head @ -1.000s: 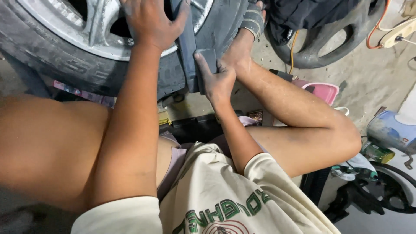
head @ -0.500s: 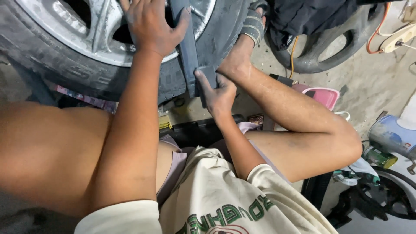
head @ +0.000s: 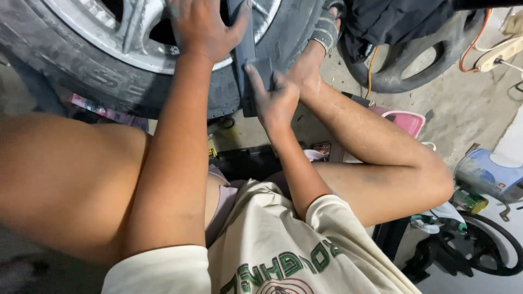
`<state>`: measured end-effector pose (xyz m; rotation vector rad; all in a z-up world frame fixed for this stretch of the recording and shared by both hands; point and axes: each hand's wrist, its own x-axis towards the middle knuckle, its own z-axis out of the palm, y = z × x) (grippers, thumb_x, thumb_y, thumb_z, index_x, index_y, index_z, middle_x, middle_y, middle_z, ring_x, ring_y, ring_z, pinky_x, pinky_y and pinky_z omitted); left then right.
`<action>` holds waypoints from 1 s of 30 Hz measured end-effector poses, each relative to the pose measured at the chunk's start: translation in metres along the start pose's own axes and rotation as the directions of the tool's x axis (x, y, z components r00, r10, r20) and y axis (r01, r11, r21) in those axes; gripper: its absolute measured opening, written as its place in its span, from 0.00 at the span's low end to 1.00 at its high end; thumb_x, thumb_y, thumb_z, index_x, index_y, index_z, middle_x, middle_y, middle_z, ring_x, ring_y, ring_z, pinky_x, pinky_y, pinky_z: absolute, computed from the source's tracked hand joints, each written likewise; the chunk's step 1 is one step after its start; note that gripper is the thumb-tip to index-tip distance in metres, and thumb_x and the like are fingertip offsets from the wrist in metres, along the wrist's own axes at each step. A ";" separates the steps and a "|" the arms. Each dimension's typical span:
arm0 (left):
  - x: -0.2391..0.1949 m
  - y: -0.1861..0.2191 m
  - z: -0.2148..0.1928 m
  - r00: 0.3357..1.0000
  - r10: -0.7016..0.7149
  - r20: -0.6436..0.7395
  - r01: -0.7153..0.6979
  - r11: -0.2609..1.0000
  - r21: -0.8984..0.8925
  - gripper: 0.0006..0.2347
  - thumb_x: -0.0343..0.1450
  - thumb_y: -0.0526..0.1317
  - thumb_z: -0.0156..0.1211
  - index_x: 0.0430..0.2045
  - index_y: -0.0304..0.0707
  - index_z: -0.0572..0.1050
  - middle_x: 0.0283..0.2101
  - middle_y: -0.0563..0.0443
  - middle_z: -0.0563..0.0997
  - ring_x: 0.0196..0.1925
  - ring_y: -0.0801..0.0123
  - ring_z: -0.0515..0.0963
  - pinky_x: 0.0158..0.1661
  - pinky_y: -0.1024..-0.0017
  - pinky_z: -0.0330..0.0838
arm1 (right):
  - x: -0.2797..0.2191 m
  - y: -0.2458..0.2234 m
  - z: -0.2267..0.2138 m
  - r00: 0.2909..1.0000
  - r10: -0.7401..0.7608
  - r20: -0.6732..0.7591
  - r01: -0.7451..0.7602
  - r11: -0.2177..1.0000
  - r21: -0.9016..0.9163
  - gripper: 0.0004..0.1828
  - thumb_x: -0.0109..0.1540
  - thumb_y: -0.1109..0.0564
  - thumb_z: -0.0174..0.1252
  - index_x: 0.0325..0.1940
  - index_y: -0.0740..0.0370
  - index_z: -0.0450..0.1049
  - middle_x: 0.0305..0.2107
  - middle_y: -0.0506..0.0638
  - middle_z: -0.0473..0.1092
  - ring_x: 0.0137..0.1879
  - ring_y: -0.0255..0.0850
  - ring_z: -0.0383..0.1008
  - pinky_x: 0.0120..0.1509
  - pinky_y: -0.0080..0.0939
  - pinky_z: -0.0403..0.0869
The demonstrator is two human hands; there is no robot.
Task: The person manually sands a plastic trim piece with sandpaper while sitting on the floor.
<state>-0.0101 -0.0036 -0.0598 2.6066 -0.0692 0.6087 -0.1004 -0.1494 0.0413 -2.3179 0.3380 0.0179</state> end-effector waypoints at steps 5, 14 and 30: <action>0.018 0.008 -0.020 1.000 -0.004 0.001 0.004 0.998 -0.056 0.17 0.73 0.53 0.70 0.47 0.41 0.79 0.41 0.43 0.84 0.43 0.47 0.79 0.58 0.49 0.53 | -0.008 -0.005 -0.005 0.984 0.155 0.090 -0.158 0.987 0.038 0.22 0.62 0.49 0.66 0.20 0.67 0.74 0.10 0.45 0.67 0.15 0.32 0.59 0.19 0.35 0.63; 0.027 0.010 -0.034 1.000 0.005 -0.006 -0.006 0.994 -0.113 0.22 0.68 0.48 0.74 0.53 0.42 0.74 0.50 0.46 0.82 0.49 0.52 0.76 0.60 0.53 0.53 | -0.012 0.009 -0.002 0.987 0.140 0.084 -0.137 0.990 -0.046 0.29 0.62 0.46 0.68 0.15 0.65 0.66 0.11 0.43 0.61 0.19 0.32 0.51 0.21 0.36 0.59; 0.033 0.017 -0.047 1.000 -0.020 0.015 0.022 0.985 -0.171 0.24 0.67 0.46 0.74 0.56 0.43 0.73 0.58 0.46 0.75 0.61 0.57 0.71 0.64 0.54 0.48 | 0.005 0.017 0.003 0.995 0.024 0.092 -0.004 0.978 -0.210 0.27 0.60 0.43 0.69 0.19 0.69 0.72 0.13 0.51 0.67 0.21 0.39 0.63 0.29 0.39 0.69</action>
